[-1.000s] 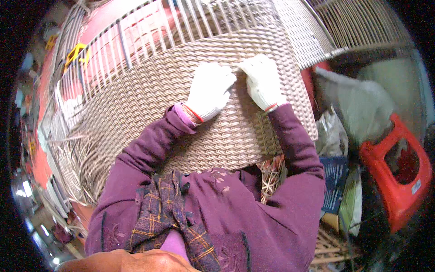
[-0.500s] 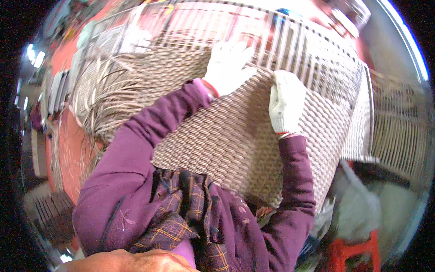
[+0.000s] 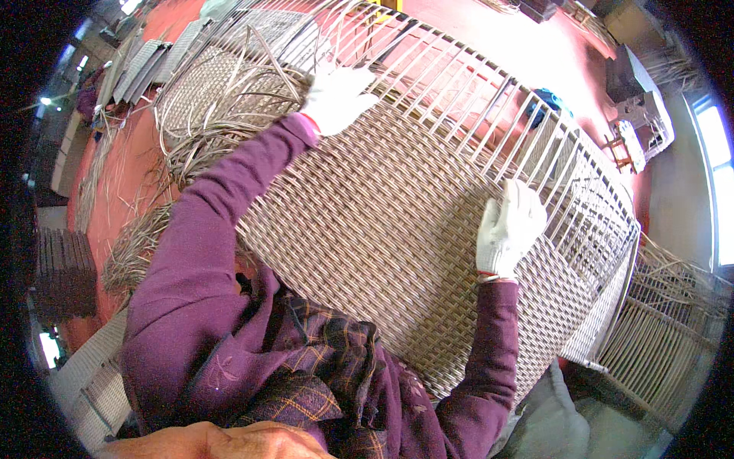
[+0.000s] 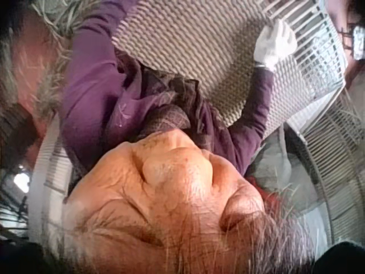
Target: The person weaves a large basket by hand, repeatedly threading flexible plant strips through the vertical ribs of the basket frame. They adjust the basket's position and continue weaving along the rim, tightening and aligning the woven sections.
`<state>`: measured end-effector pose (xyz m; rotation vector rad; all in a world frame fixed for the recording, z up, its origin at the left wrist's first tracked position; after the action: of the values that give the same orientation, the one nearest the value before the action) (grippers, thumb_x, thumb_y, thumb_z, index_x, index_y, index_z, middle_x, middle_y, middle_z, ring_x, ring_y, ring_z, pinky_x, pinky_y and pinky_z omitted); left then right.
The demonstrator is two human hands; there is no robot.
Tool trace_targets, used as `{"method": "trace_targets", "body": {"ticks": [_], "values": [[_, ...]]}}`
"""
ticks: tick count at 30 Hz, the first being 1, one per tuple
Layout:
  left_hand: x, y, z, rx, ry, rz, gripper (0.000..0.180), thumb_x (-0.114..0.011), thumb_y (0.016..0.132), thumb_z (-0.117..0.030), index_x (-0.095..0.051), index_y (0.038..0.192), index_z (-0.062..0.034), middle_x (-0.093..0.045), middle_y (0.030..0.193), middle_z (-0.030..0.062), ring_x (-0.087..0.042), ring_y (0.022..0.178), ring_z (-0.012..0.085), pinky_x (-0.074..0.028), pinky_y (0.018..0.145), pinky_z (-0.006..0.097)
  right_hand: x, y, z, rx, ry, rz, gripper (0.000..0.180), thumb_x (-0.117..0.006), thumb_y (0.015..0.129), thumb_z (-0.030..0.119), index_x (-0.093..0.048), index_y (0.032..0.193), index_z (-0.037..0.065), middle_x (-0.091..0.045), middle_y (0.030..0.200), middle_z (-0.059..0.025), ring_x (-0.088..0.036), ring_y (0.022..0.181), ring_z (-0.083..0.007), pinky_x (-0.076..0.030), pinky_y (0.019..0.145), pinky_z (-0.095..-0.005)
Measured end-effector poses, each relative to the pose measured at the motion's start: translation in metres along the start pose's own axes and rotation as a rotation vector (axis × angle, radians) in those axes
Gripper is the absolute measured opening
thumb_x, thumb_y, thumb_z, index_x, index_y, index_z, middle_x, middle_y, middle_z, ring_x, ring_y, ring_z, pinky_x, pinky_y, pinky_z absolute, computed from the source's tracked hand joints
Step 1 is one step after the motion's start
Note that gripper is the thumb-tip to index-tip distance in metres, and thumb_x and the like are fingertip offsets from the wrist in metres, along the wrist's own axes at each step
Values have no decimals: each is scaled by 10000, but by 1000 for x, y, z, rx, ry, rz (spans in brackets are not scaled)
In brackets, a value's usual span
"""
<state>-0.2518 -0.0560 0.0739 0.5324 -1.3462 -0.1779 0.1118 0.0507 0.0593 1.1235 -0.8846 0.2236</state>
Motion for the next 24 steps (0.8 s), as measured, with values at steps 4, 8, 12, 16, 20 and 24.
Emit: {"method": "trace_targets", "body": {"ticks": [4, 8, 12, 16, 20, 24], "values": [[5, -23, 85, -81, 158, 77, 364, -620, 1054, -487, -767, 1209, -192, -780, 991, 46, -717, 1059, 300, -477, 982, 533, -29, 31, 63, 118, 253, 49, 529, -820, 829, 31, -687, 1340, 57, -731, 1233, -152, -675, 1157, -358, -496, 1034, -478], [37, -43, 188, -82, 490, 287, 326, -591, 1083, -440, -772, 1285, -258, -792, 993, 27, -755, 982, 245, -532, 859, 487, -72, 68, 106, 184, 349, 73, 466, -802, 846, 82, -681, 1294, 47, -724, 1194, -141, -673, 1113, -361, -494, 995, -480], [100, -97, 338, 419, 687, 533, 341, -592, 1078, -401, -747, 1348, -259, -788, 1182, 9, -746, 1065, 253, -523, 949, 535, -112, 89, 113, 113, 168, 205, 414, -775, 910, 203, -694, 1300, 87, -716, 1203, -133, -698, 1018, -341, -501, 893, -484], [165, -151, 370, 419, 960, 155, 454, -593, 1063, -508, -754, 1337, -183, -748, 1368, 45, -668, 1269, 256, -477, 1030, 535, -126, 93, 113, 71, 142, 183, 292, -744, 987, 322, -760, 1224, 151, -747, 1237, -136, -753, 976, -349, -577, 821, -493], [165, -187, 293, 372, 126, 166, 666, -833, 775, -239, -669, 1397, -68, -698, 1346, 196, -634, 1238, 392, -450, 1112, 527, -142, 88, 110, 41, 33, 254, 258, -670, 1064, 367, -773, 1222, 191, -787, 1007, -148, -769, 940, -358, -604, 804, -472], [165, -214, 140, -61, -104, 131, 612, -884, 776, -354, -746, 1328, -128, -715, 1364, 110, -624, 1316, 372, -425, 1189, 571, -148, 85, 104, 27, 58, 284, 300, -626, 1094, 399, -770, 1234, 175, -791, 1096, -132, -770, 959, -355, -607, 849, -457]]}}
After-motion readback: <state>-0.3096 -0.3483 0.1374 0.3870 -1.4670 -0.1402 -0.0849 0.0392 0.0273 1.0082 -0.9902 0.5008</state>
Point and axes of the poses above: each hand's wrist, its own y-axis towards the middle knuckle, its own x-axis out of the back of the hand, z = x × y, the point moved 7 cm from there along y, towards the middle knuckle
